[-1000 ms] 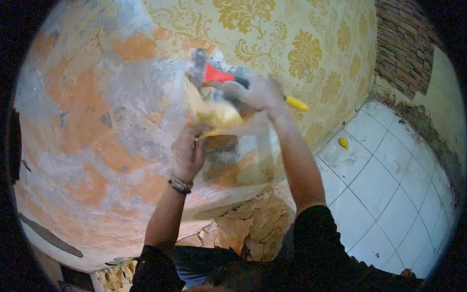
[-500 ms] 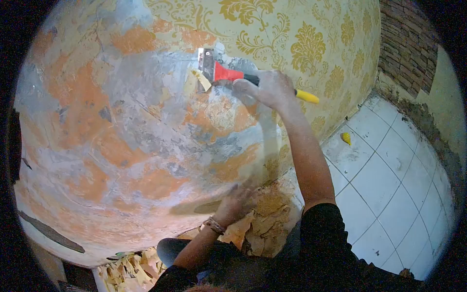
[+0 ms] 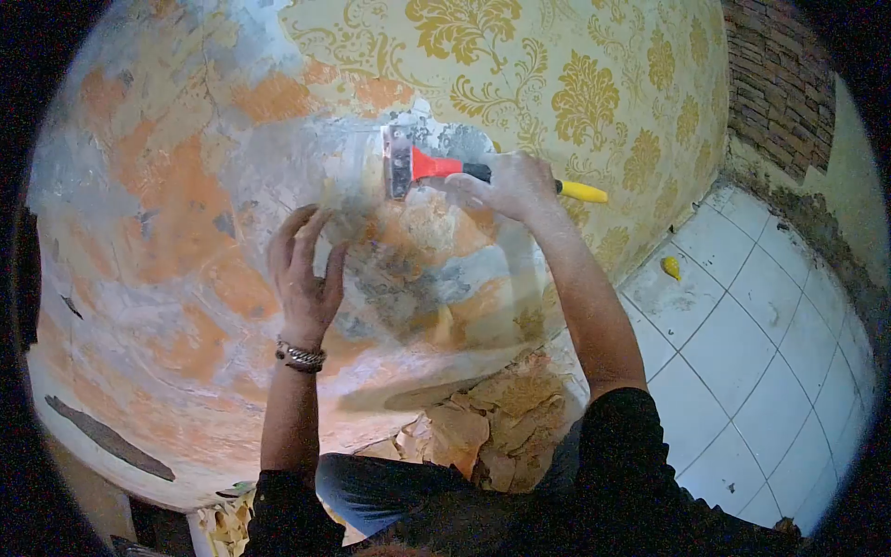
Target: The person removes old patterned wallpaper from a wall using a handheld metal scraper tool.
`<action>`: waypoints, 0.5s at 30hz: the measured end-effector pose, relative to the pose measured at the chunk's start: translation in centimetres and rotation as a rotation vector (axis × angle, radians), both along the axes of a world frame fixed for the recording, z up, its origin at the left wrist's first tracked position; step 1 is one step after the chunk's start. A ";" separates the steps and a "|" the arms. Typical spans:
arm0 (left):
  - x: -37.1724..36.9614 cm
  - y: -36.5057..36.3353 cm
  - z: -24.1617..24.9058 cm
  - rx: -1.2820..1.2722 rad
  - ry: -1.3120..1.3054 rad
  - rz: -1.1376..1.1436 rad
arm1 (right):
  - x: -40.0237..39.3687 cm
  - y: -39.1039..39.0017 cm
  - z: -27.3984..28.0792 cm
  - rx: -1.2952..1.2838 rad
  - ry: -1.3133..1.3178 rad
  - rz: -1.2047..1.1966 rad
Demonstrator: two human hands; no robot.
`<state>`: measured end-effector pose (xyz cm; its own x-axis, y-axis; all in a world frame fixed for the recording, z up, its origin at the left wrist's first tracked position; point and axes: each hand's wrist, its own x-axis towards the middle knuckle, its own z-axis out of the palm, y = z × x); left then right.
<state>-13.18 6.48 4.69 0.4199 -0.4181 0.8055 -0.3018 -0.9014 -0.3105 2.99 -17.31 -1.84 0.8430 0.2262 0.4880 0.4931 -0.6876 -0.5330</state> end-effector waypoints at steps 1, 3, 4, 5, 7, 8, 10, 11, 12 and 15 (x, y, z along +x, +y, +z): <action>-0.2 0.8 0.2 0.030 0.014 0.035 | 0.1 -0.5 -0.1 -0.037 0.054 0.022; 0.0 1.7 0.7 0.068 -0.047 0.089 | -0.9 1.5 -0.2 -0.040 0.041 0.051; 0.2 2.2 1.1 0.111 -0.109 0.137 | -1.7 2.6 -0.2 -0.038 0.028 0.076; 0.4 3.2 1.6 0.149 -0.094 0.175 | -2.2 3.3 -0.3 -0.103 -0.061 0.131; 0.8 5.5 2.9 0.182 -0.157 0.281 | -2.2 2.6 0.0 -0.213 -0.069 0.146; 0.9 6.6 3.5 0.211 -0.216 0.394 | -2.0 2.2 0.0 -0.327 -0.074 0.168; -0.2 8.7 4.9 0.232 -0.208 0.468 | -0.4 0.1 -0.7 -0.258 -0.010 0.114; -0.6 9.3 5.1 0.256 -0.201 0.546 | 0.1 -1.3 -0.9 -0.201 -0.005 0.069; -0.9 9.9 4.6 0.251 -0.194 0.553 | 1.0 -2.6 -1.2 -0.179 -0.003 -0.001; -1.7 12.1 1.4 0.264 -0.161 0.489 | 2.1 -5.7 -2.2 -0.104 -0.011 -0.091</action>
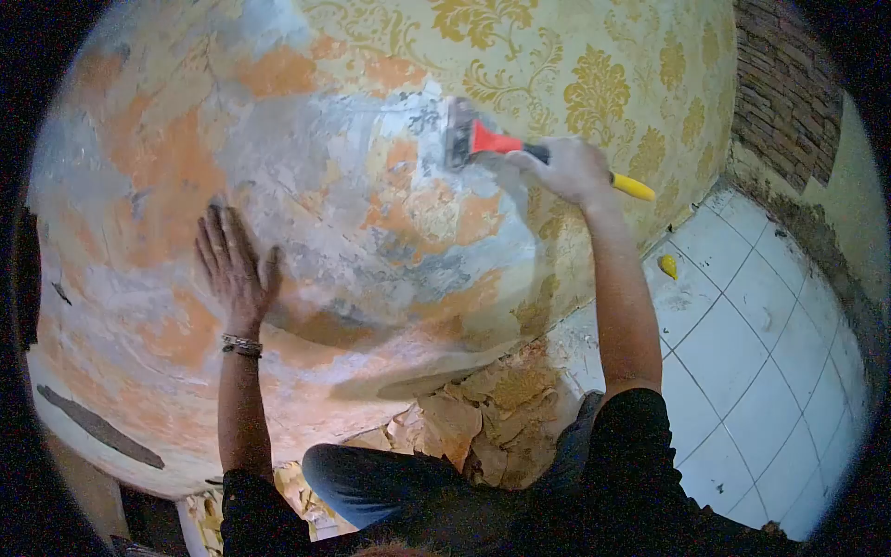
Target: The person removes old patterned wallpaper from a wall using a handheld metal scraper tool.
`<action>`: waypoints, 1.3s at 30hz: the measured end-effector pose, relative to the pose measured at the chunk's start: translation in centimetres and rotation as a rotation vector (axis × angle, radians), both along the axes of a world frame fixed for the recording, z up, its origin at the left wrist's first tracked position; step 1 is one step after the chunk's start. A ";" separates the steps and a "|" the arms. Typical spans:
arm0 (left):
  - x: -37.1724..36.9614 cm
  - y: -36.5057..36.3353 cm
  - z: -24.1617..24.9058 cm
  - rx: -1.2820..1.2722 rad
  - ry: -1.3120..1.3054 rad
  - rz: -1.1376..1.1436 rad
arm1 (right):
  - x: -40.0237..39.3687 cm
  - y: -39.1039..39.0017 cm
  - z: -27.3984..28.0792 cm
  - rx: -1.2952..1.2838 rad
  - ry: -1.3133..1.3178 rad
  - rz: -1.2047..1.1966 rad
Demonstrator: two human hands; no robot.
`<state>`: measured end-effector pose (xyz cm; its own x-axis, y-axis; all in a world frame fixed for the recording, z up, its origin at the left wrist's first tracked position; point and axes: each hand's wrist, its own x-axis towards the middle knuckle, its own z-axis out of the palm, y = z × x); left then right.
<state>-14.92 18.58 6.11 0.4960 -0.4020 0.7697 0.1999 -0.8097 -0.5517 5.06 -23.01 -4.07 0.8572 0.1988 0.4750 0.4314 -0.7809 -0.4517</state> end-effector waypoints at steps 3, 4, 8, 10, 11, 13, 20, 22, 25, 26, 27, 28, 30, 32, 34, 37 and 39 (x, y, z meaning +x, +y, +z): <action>-0.3 -0.1 -3.7 -0.084 0.082 0.043 | -0.9 1.8 0.6 0.052 -0.003 -0.009; -0.1 -0.3 -4.8 -0.093 0.077 0.053 | -1.7 3.0 1.0 0.044 0.011 0.001; -0.2 0.0 -5.9 -0.075 0.135 0.022 | -3.8 8.1 1.5 -0.041 -0.061 0.108; -1.1 1.1 -4.8 0.039 0.187 0.065 | -3.6 6.7 2.3 -0.060 -0.056 0.087; -1.9 2.0 -4.1 0.037 0.190 0.072 | -3.5 5.5 2.5 -0.084 -0.044 0.060; -3.2 4.0 -3.0 0.037 0.125 0.053 | -1.8 2.1 1.9 -0.104 -0.033 0.020; -2.3 2.4 -3.5 -0.017 0.036 0.061 | -3.1 5.0 2.5 -0.029 -0.017 0.012; -1.4 1.8 -3.9 -0.044 0.007 0.010 | -5.1 8.2 3.8 -0.052 -0.021 0.025; -1.4 1.4 -3.8 -0.030 0.031 0.040 | -5.5 8.9 3.8 -0.099 -0.046 0.030; -1.8 2.0 -3.3 -0.029 0.027 0.035 | -5.2 8.8 3.9 -0.129 -0.067 0.024; -2.7 3.1 -2.7 0.006 0.048 0.061 | -4.6 7.7 3.8 -0.127 -0.067 0.022; -3.4 4.2 -2.3 0.039 0.072 0.091 | -3.9 5.7 3.4 -0.115 -0.032 0.018; -4.0 5.4 -2.2 0.046 0.032 0.070 | -3.0 3.8 2.7 -0.100 0.006 0.015; -3.7 5.9 -2.3 0.024 -0.020 0.053 | -2.5 3.8 2.2 -0.122 -0.013 0.008; -3.3 4.8 -2.4 -0.009 -0.026 0.065 | -3.8 7.1 3.0 -0.093 -0.024 0.061; -3.5 4.1 -2.4 -0.050 -0.033 0.075 | -7.0 12.5 4.9 -0.088 -0.049 0.093; -3.7 4.5 -2.2 -0.043 0.005 0.063 | -7.7 12.7 5.6 -0.115 -0.063 0.076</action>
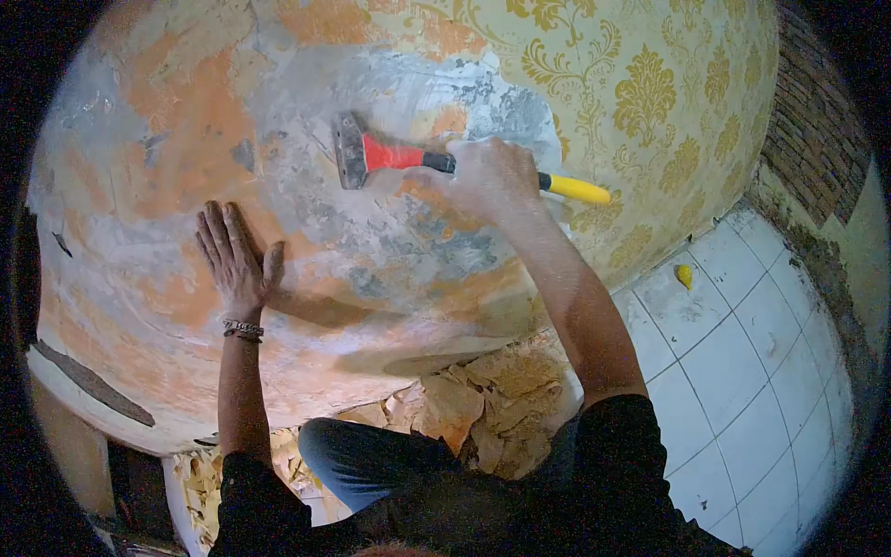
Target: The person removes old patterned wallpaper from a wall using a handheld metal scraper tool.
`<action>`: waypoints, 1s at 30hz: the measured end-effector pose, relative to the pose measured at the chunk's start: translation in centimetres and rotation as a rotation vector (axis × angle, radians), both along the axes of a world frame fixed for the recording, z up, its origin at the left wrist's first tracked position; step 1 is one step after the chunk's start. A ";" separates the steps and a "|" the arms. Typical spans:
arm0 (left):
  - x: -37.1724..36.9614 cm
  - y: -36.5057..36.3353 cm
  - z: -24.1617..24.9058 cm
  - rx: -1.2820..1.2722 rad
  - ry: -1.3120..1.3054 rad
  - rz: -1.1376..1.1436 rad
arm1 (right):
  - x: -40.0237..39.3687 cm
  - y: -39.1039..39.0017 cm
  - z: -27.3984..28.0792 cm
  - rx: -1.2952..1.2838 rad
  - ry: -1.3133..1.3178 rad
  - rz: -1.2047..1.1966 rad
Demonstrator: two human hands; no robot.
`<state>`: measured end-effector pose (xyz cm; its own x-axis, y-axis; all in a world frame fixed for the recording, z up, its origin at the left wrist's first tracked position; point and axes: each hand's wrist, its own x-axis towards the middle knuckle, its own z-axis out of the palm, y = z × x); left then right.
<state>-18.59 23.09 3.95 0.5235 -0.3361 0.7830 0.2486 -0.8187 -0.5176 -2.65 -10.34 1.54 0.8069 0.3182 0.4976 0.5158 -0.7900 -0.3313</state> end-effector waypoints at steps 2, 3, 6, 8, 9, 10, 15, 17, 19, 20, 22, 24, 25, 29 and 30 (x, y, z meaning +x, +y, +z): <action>-1.1 1.7 0.5 0.041 0.002 0.017 | 0.6 -1.6 0.5 -0.064 0.125 0.078; -1.8 2.7 0.5 0.079 0.004 0.038 | 1.8 -3.0 -0.4 -0.048 0.092 0.085; -3.1 4.6 0.1 0.060 -0.072 0.013 | 5.0 -8.2 -2.2 -0.158 0.012 -0.034; -2.7 4.5 -0.5 0.030 -0.093 0.007 | 5.0 -7.8 -2.7 -0.122 0.012 -0.011; -2.5 4.5 -0.6 0.014 -0.107 -0.002 | 4.5 -7.6 -2.6 -0.080 0.013 -0.001; -2.4 4.4 -0.7 -0.002 -0.118 -0.012 | 3.5 -6.2 -2.2 -0.086 0.012 0.009; -2.7 4.7 -1.1 -0.051 -0.089 0.021 | -1.1 3.4 -2.6 -0.078 -0.023 0.169; -3.3 6.1 -1.2 -0.040 -0.065 0.027 | -0.1 2.8 -2.1 -0.126 0.021 0.144; -3.6 6.7 -1.5 -0.036 -0.045 0.026 | 0.5 -0.3 -0.8 -0.137 0.044 0.134; -3.7 6.7 -1.5 -0.032 -0.041 0.035 | 2.0 -2.3 -1.6 -0.036 0.008 0.111; -3.8 6.7 -1.6 -0.032 -0.040 0.043 | 4.0 -5.3 -2.4 0.061 -0.030 0.087; -3.3 5.9 -1.9 -0.052 -0.078 0.047 | 4.5 -7.1 -2.1 0.052 -0.053 -0.089; -2.9 5.4 -2.2 -0.055 -0.079 0.037 | 3.9 -6.6 -1.8 0.049 -0.055 -0.099; -1.0 2.9 -2.9 -0.090 -0.130 -0.014 | 1.4 -0.3 -1.1 0.099 0.041 0.009; -0.6 2.4 -3.0 -0.112 -0.127 -0.020 | 1.0 -0.1 -0.9 0.102 0.042 -0.002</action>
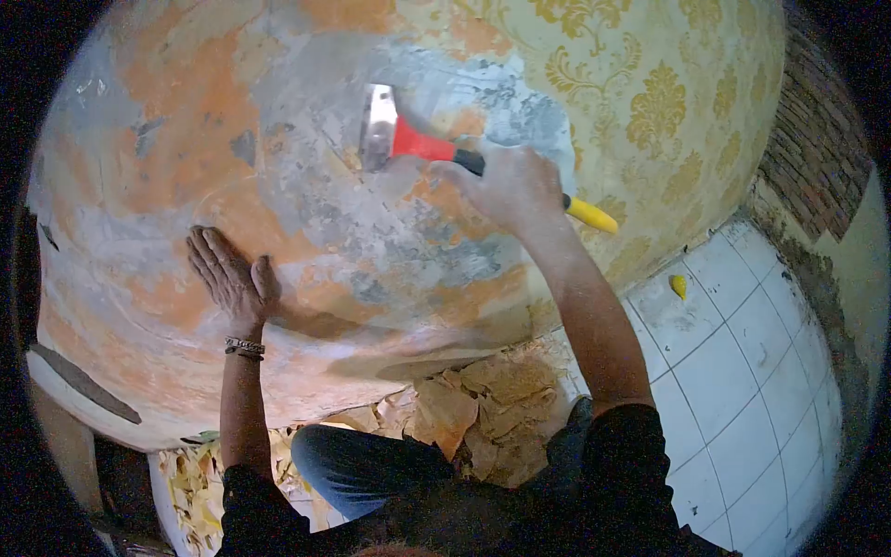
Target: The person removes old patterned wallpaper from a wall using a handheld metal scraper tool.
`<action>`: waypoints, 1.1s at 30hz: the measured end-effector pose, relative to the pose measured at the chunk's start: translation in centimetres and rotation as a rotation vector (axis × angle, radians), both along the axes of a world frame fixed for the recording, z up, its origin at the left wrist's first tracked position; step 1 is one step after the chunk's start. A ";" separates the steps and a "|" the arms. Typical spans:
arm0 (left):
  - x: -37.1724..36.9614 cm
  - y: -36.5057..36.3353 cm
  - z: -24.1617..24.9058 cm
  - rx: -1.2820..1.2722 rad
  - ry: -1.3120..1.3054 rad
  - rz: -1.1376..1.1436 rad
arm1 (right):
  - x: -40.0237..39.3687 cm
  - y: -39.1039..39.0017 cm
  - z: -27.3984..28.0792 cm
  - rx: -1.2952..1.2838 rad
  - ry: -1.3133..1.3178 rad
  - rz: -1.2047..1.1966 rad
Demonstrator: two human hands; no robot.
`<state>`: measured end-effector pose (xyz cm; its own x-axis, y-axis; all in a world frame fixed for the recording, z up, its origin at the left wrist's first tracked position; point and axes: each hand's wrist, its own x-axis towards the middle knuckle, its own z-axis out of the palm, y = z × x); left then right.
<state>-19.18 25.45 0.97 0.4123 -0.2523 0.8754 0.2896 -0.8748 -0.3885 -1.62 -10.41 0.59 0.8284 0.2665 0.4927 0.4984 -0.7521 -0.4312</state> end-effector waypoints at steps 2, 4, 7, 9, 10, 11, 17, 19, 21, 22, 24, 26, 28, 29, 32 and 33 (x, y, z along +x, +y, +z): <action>-0.1 -0.7 0.6 0.006 0.034 0.017 | -0.3 -0.2 0.1 0.075 -0.042 0.050; -0.7 0.0 1.6 0.077 0.106 0.063 | 1.2 -2.6 -1.0 0.064 -0.070 0.025; -0.7 0.6 1.9 0.135 0.066 0.053 | 4.0 -7.8 -1.8 0.026 -0.045 -0.028; -0.2 0.4 1.8 0.136 0.024 0.033 | 4.5 -8.7 -2.0 0.010 0.002 -0.070; 0.1 -0.2 1.6 0.138 0.026 0.026 | 4.4 -7.9 -2.1 0.012 0.004 -0.076; 0.4 -1.0 1.4 0.095 0.027 0.030 | 4.2 -6.4 -2.2 0.136 0.006 -0.006; 2.9 -4.4 1.7 0.042 0.020 -0.003 | -0.8 1.2 -0.1 0.058 -0.077 0.099; 2.3 -4.3 2.9 0.072 0.065 0.012 | -0.7 -0.4 1.0 -0.045 0.005 0.135; 2.2 -3.5 3.9 0.140 0.099 -0.006 | 0.5 -2.8 0.4 -0.155 0.088 0.167; 2.4 -3.4 4.0 0.140 0.101 -0.001 | 1.4 -4.5 -0.3 -0.168 0.041 0.156; 2.6 -3.7 3.8 0.156 0.070 0.012 | 1.8 -4.5 -0.7 -0.185 -0.002 0.156; 2.5 -3.8 3.8 0.149 0.069 0.013 | 1.1 -2.6 -0.5 -0.144 0.034 0.151; 2.3 -4.0 3.9 0.111 0.101 0.015 | -0.6 1.1 -1.1 -0.092 -0.036 0.149; 2.2 -3.9 4.1 0.125 0.111 0.032 | -1.1 2.1 -1.3 -0.037 -0.110 0.138; 1.5 -2.9 4.6 0.143 0.153 0.009 | -0.8 0.2 -0.1 -0.126 0.042 0.163; 1.6 -2.8 4.6 0.144 0.155 0.012 | -0.5 -1.0 0.2 -0.124 0.043 0.166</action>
<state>-17.61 22.63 5.53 0.5426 -0.3646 0.7567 0.2266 -0.8039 -0.5499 -2.12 -11.46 0.84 0.7877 0.4574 0.4128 0.6029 -0.7101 -0.3637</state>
